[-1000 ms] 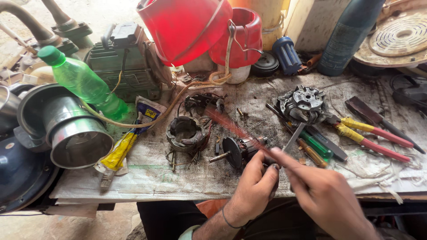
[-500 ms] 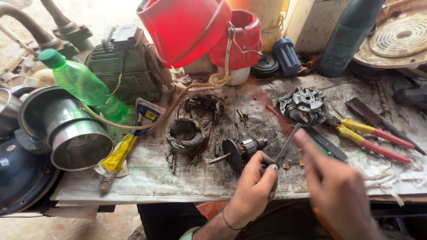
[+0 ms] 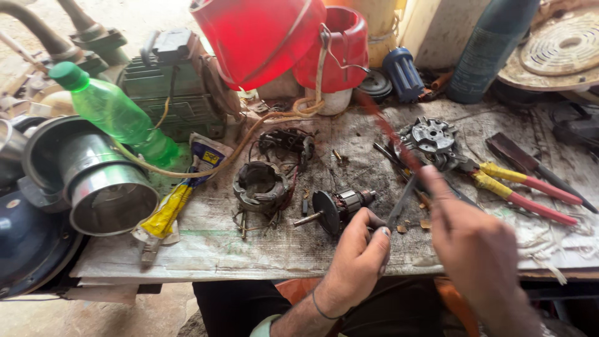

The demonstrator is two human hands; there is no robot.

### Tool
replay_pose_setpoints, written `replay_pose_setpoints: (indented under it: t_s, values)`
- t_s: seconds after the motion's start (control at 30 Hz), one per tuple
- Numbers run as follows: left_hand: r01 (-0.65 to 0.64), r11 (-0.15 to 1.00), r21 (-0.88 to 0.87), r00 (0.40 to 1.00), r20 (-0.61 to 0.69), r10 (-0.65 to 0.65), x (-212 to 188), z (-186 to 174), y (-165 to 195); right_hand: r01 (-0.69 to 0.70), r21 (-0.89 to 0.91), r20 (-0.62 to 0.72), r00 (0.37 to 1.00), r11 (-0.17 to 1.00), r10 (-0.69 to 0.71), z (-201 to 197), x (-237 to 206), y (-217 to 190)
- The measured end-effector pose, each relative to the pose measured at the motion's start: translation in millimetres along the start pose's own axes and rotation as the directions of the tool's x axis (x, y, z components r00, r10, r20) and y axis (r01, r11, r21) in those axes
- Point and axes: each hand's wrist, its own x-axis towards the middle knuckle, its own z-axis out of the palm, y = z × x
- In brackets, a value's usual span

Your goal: The person holds a small cylindrical metal part on a workbench and uses a metal file to smooth its surface. They repeatedly stroke the file along the part, rotating it to work different areas. The person then uses a wire brush to clean the filed surface before continuing to file.

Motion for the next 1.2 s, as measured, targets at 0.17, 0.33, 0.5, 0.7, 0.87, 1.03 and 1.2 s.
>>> replay_pose_setpoints:
  t_s: [0.17,0.33,0.5,0.7,0.87,1.03,1.2]
  values:
    - [-0.002,1.000,0.005,1.000,0.009,0.002,1,-1,0,-0.010,0.185,0.182,0.983,0.983,-0.024,-1,0,4]
    - [0.011,1.000,0.016,1.000,0.005,-0.011,0,-3,1,0.029,0.075,0.035,0.999,0.997,-0.032,-2,-1,-4]
    - [0.025,0.998,-0.055,1.000,-0.015,-0.026,-1,-3,1,-0.016,0.077,0.091,0.996,0.997,0.009,-2,-2,-6]
    - [0.029,1.000,-0.012,1.000,0.008,-0.029,-1,-4,4,0.206,0.459,0.069,0.962,0.864,-0.266,-2,1,-2]
    - [0.032,0.999,-0.030,0.999,-0.004,-0.032,-1,-3,4,-0.074,0.038,0.073,0.995,0.997,0.071,-3,1,-5]
    - [0.031,0.999,-0.038,1.000,-0.002,-0.031,-1,-4,3,0.089,0.286,0.124,0.984,0.954,-0.129,-3,3,-9]
    - [-0.005,0.998,-0.055,1.000,0.006,0.006,0,-4,-1,-0.054,0.053,0.003,0.999,0.997,0.054,-1,3,-8]
